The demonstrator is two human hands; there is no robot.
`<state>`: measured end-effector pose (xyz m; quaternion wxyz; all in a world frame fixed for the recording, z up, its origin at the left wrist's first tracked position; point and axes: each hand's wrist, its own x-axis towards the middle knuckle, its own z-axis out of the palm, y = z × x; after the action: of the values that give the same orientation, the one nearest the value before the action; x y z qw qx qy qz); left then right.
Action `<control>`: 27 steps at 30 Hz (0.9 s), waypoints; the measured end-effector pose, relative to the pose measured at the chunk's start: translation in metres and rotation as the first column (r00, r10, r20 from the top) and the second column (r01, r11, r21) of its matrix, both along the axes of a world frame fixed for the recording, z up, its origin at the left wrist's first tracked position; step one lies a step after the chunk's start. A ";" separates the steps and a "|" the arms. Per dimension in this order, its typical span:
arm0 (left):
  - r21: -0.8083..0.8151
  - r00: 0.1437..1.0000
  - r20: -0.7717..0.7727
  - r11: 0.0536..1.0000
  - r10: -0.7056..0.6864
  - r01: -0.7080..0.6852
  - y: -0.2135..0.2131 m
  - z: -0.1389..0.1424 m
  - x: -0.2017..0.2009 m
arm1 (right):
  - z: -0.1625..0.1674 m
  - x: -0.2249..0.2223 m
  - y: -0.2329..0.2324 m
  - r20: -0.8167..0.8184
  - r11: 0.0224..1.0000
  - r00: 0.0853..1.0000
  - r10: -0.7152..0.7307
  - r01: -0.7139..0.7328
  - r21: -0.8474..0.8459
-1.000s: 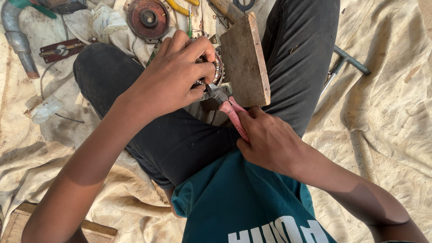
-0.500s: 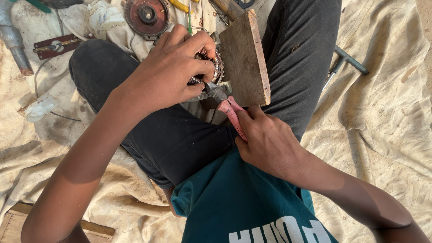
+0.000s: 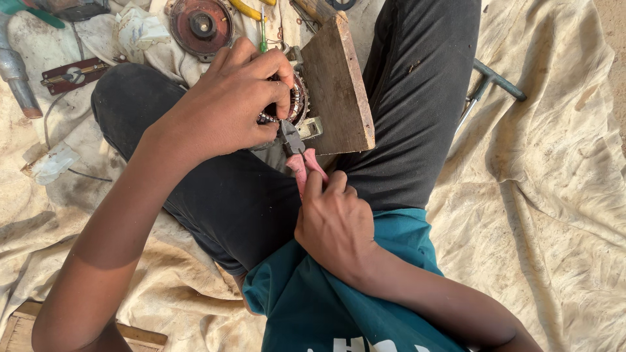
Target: The person sits on a cloth and works on a disassembled electric motor. They use pliers to pull and adjust copper windings inside the stator, then use a screwdriver to further manipulate the coils.
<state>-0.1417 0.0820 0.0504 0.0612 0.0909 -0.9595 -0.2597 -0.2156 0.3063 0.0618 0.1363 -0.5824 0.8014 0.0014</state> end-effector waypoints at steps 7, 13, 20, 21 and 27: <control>-0.034 1.000 -0.014 0.999 -0.027 0.027 -0.005 0.005 0.014 | 0.008 0.006 -0.005 0.174 0.999 0.984 -0.029 0.024 0.035; -0.032 0.993 -0.116 0.999 0.009 -0.012 0.002 0.002 0.020 | 0.012 0.000 -0.009 0.232 0.998 0.972 -0.031 0.044 -0.053; 0.045 0.977 -0.124 0.984 0.176 -0.172 -0.010 0.014 0.038 | -0.011 0.023 -0.017 0.290 0.985 0.957 -0.001 0.051 -0.165; 0.041 0.977 -0.128 0.985 0.170 -0.166 -0.009 0.013 0.039 | -0.009 0.016 -0.013 0.319 0.979 0.948 0.022 0.044 -0.199; -0.169 0.918 -0.290 0.930 0.269 -0.326 0.007 -0.024 0.019 | 0.015 -0.010 0.001 0.614 0.996 0.788 -0.042 0.083 -0.038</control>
<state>-0.1230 0.0891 0.0262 0.2359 0.1942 -0.9399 -0.1523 -0.2253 0.3069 0.0768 0.3700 -0.5285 0.7326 -0.2169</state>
